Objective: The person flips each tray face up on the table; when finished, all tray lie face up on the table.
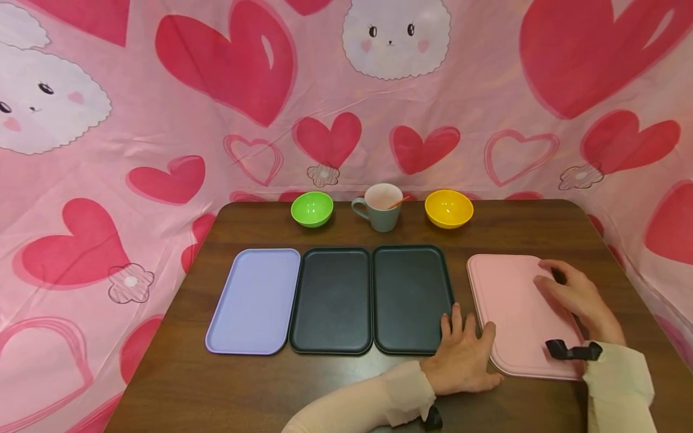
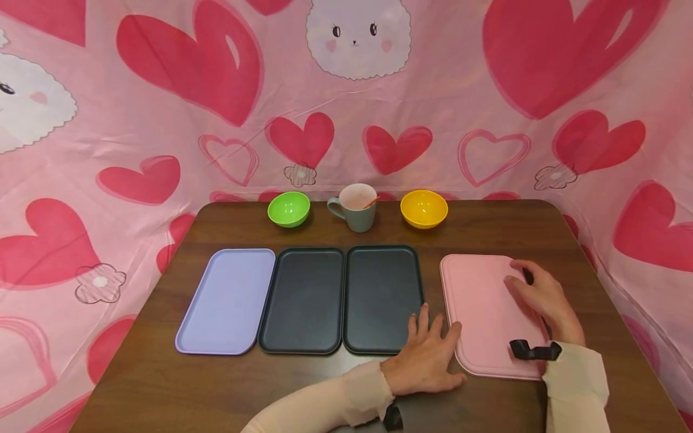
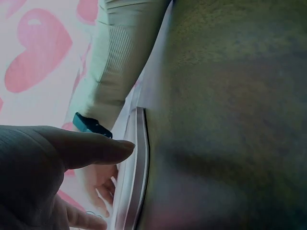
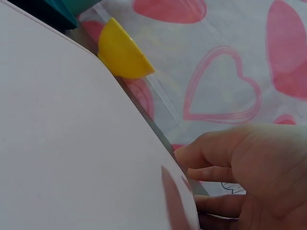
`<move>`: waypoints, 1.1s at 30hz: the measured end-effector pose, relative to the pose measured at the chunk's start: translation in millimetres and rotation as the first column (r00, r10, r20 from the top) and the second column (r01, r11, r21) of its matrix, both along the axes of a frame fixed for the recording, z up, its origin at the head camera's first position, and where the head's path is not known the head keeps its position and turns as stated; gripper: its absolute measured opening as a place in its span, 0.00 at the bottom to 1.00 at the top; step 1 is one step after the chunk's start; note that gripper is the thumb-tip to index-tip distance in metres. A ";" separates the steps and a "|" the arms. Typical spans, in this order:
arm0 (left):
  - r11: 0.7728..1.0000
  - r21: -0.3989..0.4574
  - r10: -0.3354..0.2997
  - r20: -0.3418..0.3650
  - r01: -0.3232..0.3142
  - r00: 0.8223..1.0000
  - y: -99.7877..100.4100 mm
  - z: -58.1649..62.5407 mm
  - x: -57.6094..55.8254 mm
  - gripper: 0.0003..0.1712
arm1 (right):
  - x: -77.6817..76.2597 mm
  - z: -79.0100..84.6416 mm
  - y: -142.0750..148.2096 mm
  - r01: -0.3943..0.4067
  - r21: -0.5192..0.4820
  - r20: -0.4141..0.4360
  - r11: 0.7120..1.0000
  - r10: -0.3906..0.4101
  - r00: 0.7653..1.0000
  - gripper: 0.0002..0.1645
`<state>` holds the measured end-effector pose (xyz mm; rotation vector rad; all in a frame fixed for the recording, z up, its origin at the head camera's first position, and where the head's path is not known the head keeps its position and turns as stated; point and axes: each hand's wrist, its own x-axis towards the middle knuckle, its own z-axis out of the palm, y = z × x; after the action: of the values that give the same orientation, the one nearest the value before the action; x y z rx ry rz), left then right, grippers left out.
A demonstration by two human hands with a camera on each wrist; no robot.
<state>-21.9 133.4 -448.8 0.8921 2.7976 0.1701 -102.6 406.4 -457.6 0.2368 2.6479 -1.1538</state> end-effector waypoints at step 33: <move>0.987 -0.160 -0.018 -0.110 0.000 0.994 25.8 -7.8 -2.4 0.50 | -7.0 -4.1 -5.3 -0.030 0.068 -0.034 0.997 0.032 0.999 0.39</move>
<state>-24.3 159.2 -456.6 0.9018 2.8585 -0.1075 -109.6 401.1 -461.7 0.1886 2.7142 -1.0692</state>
